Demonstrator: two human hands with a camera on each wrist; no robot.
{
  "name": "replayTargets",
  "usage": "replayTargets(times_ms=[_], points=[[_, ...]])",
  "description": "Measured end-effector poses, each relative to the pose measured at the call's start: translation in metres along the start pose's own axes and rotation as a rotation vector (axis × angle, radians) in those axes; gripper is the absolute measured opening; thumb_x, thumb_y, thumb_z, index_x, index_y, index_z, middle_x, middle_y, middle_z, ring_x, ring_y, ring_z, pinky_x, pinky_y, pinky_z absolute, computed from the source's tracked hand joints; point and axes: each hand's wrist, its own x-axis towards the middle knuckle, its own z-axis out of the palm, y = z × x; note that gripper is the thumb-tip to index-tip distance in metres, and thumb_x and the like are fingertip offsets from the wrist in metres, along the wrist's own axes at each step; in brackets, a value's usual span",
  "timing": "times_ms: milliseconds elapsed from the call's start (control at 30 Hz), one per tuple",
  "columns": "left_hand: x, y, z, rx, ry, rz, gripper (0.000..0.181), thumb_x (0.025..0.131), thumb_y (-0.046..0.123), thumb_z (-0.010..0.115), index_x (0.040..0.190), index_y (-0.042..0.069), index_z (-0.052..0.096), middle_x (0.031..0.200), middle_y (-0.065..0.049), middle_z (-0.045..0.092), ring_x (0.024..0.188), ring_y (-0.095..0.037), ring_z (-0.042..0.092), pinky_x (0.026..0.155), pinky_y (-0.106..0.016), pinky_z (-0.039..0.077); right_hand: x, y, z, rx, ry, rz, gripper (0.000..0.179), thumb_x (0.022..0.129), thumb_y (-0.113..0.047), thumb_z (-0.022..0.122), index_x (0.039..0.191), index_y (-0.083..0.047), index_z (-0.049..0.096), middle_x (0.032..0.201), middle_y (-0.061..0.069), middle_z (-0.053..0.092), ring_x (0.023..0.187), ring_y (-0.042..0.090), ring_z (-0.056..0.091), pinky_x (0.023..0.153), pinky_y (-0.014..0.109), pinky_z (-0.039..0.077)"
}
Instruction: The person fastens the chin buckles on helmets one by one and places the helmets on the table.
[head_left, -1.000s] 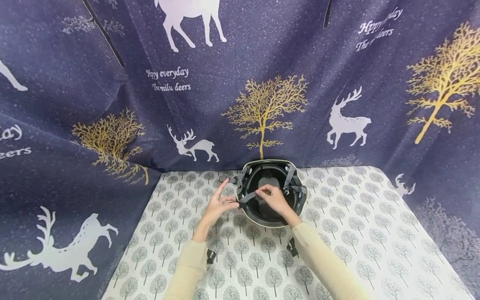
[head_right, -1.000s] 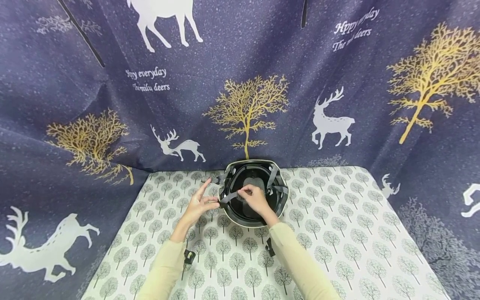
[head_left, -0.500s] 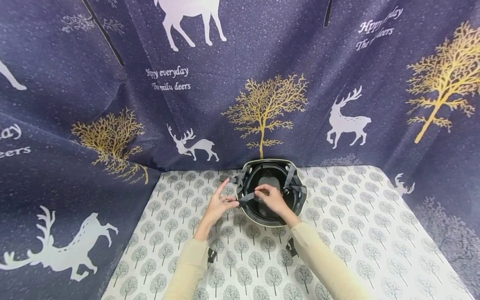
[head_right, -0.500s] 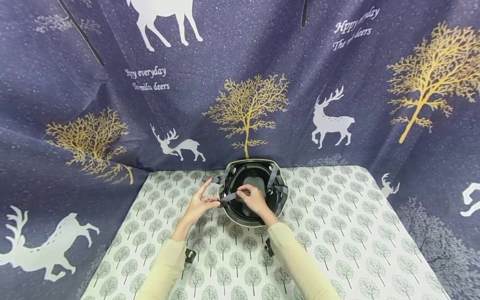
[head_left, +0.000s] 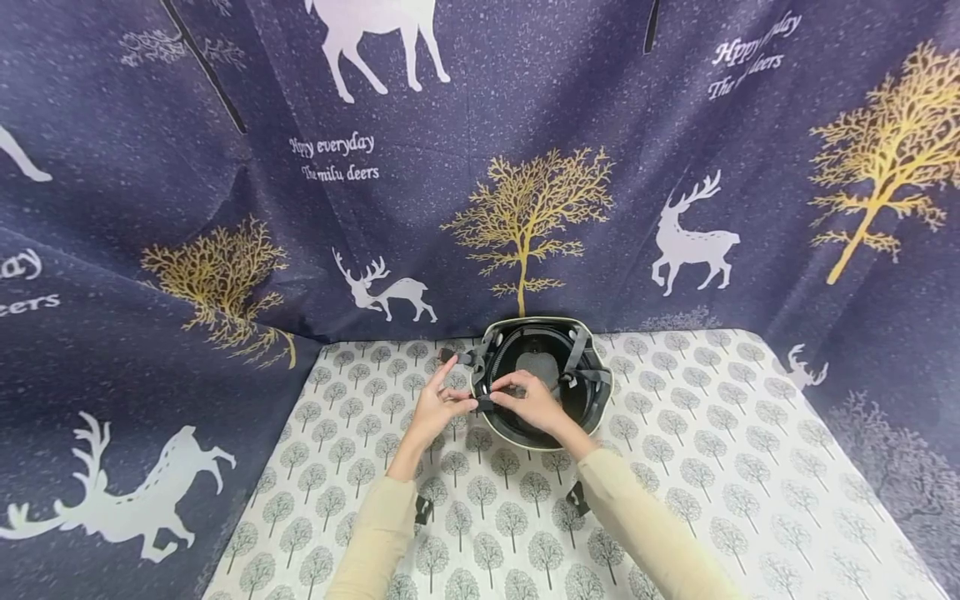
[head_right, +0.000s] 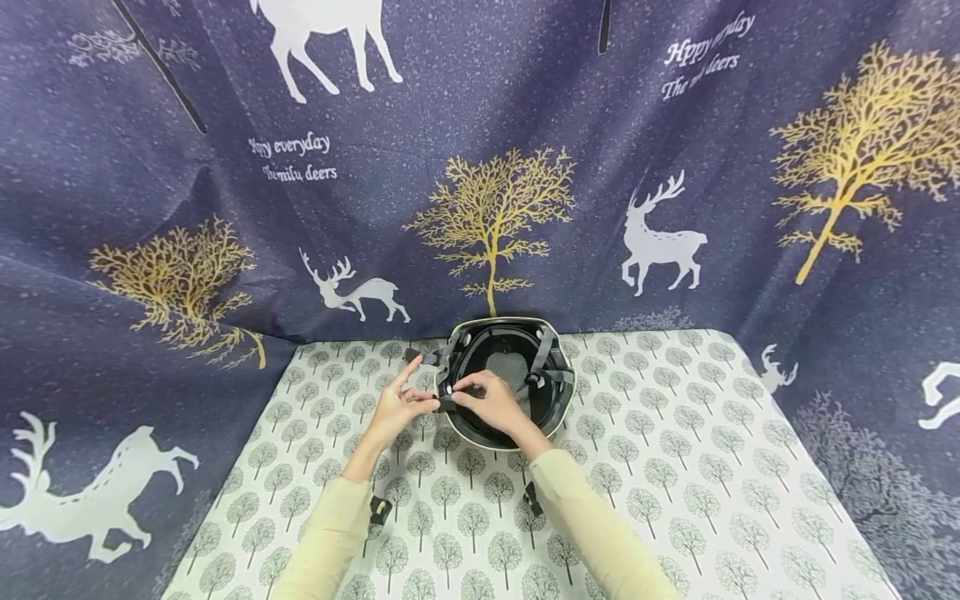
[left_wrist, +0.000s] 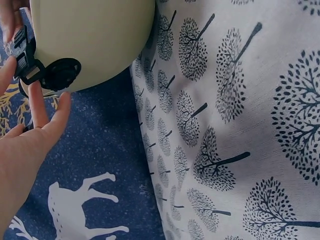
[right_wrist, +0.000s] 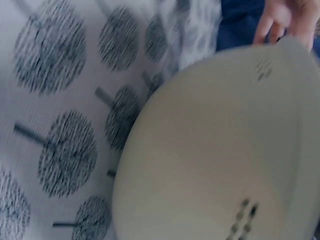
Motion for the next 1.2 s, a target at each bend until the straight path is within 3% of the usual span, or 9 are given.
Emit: replayTargets(times_ms=[100,167,267,500,667,833,1033,1100,1200], points=[[0.001,0.003,0.001,0.021,0.014,0.012,0.089,0.081,-0.003,0.074,0.155,0.022,0.03,0.162,-0.022,0.012,0.083,-0.002,0.064,0.078,-0.017,0.055,-0.001,-0.004,0.003,0.033,-0.053,-0.001,0.02,0.089,-0.019,0.071,0.102,-0.003,0.071,0.095,0.012,0.065,0.077,0.011,0.057,0.069,0.024,0.051],[0.002,0.005,0.003,0.037,0.025,0.026,0.088,0.082,-0.002,0.074,0.154,0.02,0.03,0.164,-0.019,0.002,0.084,-0.002,0.064,0.077,-0.016,0.055,-0.002,-0.006,0.005,0.044,-0.079,0.014,0.021,0.089,-0.018,0.07,0.103,-0.001,0.069,0.091,0.013,0.066,0.073,0.008,0.055,0.064,0.019,0.048],[0.003,0.008,0.005,0.048,0.036,0.031,0.086,0.082,-0.001,0.074,0.154,0.019,0.031,0.164,-0.021,0.0,0.084,-0.002,0.064,0.076,-0.015,0.054,-0.004,-0.005,0.007,0.047,-0.096,0.042,0.022,0.089,-0.015,0.069,0.103,0.001,0.067,0.09,0.013,0.067,0.072,0.006,0.055,0.063,0.019,0.047],[0.003,0.008,0.007,0.048,0.03,-0.026,0.088,0.082,-0.002,0.074,0.154,0.02,0.03,0.164,-0.021,-0.002,0.082,-0.005,0.062,0.074,-0.016,0.053,-0.006,0.002,0.011,0.046,-0.09,0.097,0.018,0.088,-0.014,0.069,0.098,0.001,0.069,0.085,0.009,0.066,0.073,0.007,0.055,0.069,0.02,0.047],[0.003,0.009,0.007,0.033,0.044,-0.003,0.079,0.085,0.004,0.072,0.153,0.02,0.034,0.164,-0.02,0.0,0.083,-0.002,0.062,0.075,-0.016,0.053,-0.005,0.003,0.01,0.071,-0.072,0.102,0.019,0.089,-0.014,0.067,0.098,0.003,0.069,0.088,0.012,0.068,0.074,0.006,0.055,0.072,0.022,0.049],[0.002,0.01,0.005,0.03,0.076,0.022,0.07,0.089,0.008,0.068,0.151,0.02,0.038,0.165,-0.017,0.005,0.082,0.001,0.061,0.067,-0.018,0.048,-0.005,0.001,0.008,0.127,-0.03,0.135,0.019,0.089,-0.012,0.067,0.099,0.004,0.068,0.088,0.01,0.069,0.071,0.003,0.055,0.067,0.019,0.048],[0.003,0.011,0.004,0.036,0.149,0.064,0.057,0.093,0.009,0.062,0.147,0.016,0.045,0.16,-0.017,0.025,0.085,-0.002,0.063,0.055,-0.015,0.04,-0.005,-0.001,0.006,0.234,-0.008,0.153,0.019,0.089,-0.006,0.065,0.101,0.009,0.065,0.086,0.011,0.07,0.066,0.005,0.057,0.063,0.018,0.051],[0.003,0.012,0.005,0.027,0.187,0.085,0.05,0.095,0.007,0.06,0.144,0.014,0.049,0.147,-0.02,0.044,0.087,-0.01,0.066,0.061,-0.013,0.046,-0.005,-0.002,0.006,0.294,-0.013,0.157,0.02,0.09,-0.004,0.063,0.102,0.012,0.062,0.087,0.014,0.07,0.064,0.006,0.059,0.063,0.02,0.055],[0.004,0.013,0.005,0.026,0.247,0.133,0.04,0.098,0.007,0.056,0.138,0.01,0.056,0.115,-0.021,0.065,0.09,-0.023,0.07,0.078,-0.016,0.055,-0.005,-0.004,0.005,0.361,-0.018,0.167,0.02,0.092,-0.001,0.06,0.104,0.015,0.059,0.088,0.016,0.069,0.061,0.009,0.062,0.064,0.024,0.059]])
